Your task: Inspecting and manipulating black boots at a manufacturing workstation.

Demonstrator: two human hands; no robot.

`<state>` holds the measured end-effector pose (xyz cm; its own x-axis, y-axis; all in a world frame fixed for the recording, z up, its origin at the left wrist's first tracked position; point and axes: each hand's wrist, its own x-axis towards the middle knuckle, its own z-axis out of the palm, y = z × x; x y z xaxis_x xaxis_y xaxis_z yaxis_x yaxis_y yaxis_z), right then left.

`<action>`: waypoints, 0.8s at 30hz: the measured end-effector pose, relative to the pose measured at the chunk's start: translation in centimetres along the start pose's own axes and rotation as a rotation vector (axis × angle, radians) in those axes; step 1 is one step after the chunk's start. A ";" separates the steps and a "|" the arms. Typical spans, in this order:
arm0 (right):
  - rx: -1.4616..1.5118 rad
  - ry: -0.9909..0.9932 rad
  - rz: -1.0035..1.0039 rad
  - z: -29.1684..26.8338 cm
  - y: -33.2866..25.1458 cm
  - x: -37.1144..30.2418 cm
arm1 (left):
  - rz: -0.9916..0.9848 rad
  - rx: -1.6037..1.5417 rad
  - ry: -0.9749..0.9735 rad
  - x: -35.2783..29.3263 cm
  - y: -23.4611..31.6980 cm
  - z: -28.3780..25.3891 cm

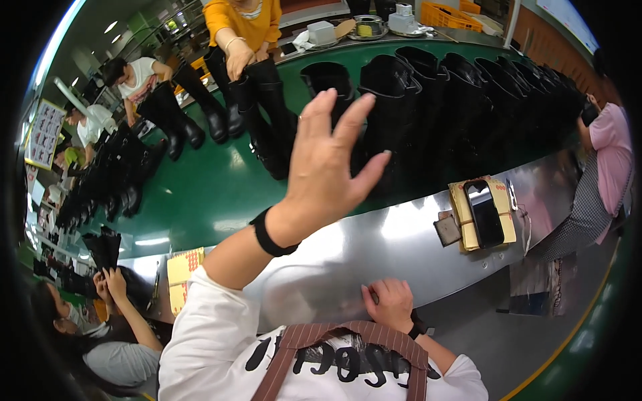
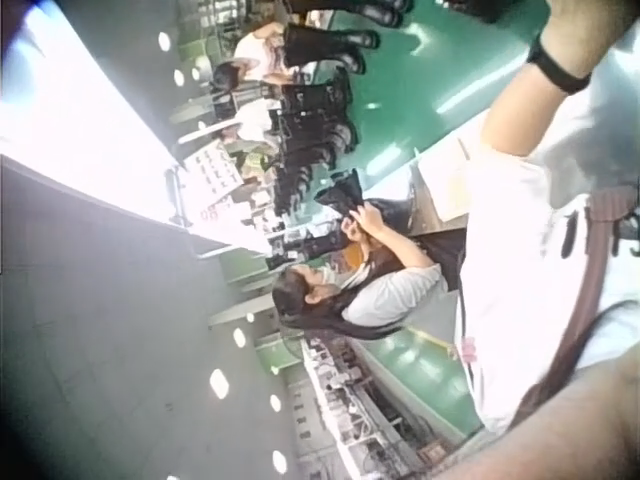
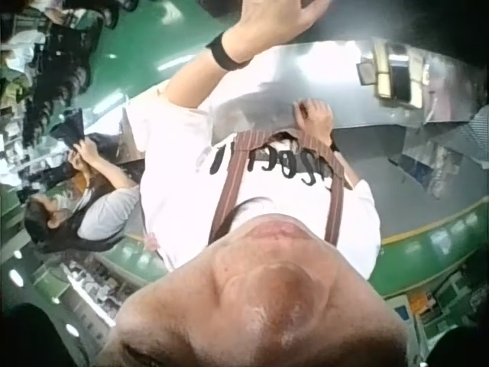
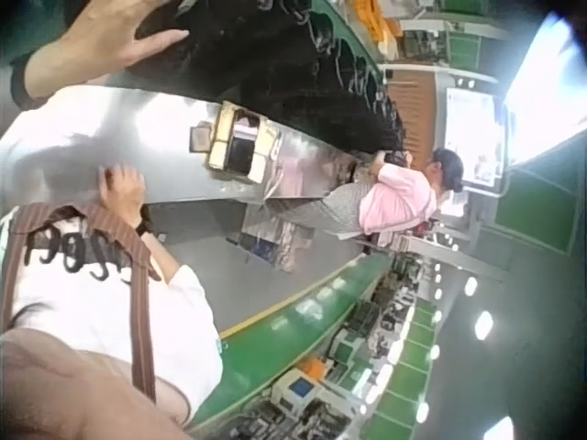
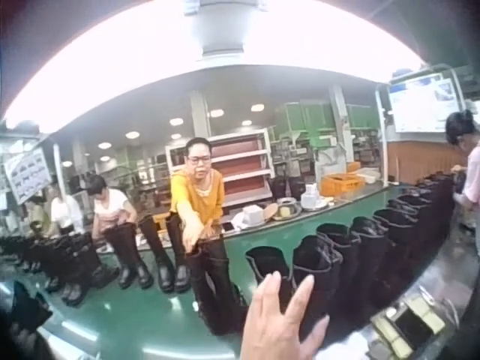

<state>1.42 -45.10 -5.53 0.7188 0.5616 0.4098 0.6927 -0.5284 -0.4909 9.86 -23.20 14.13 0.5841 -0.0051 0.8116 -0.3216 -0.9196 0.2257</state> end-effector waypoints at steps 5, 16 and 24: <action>0.042 0.007 -0.012 -0.1 -0.2 -0.1 | 0.004 -0.033 -0.032 -2.7 3.0 0.3; 0.085 0.010 -0.067 0.3 0.5 -0.3 | -0.799 0.288 0.153 -7.6 -10.4 -0.7; 0.043 0.022 -0.035 0.4 0.5 -0.5 | -1.114 0.332 0.073 -4.2 -18.2 4.1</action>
<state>1.39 -45.43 -6.30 0.6960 0.5647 0.4435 0.7143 -0.4808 -0.5086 16.29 -8.08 4.38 0.3728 0.8832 0.2845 0.5601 -0.4587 0.6899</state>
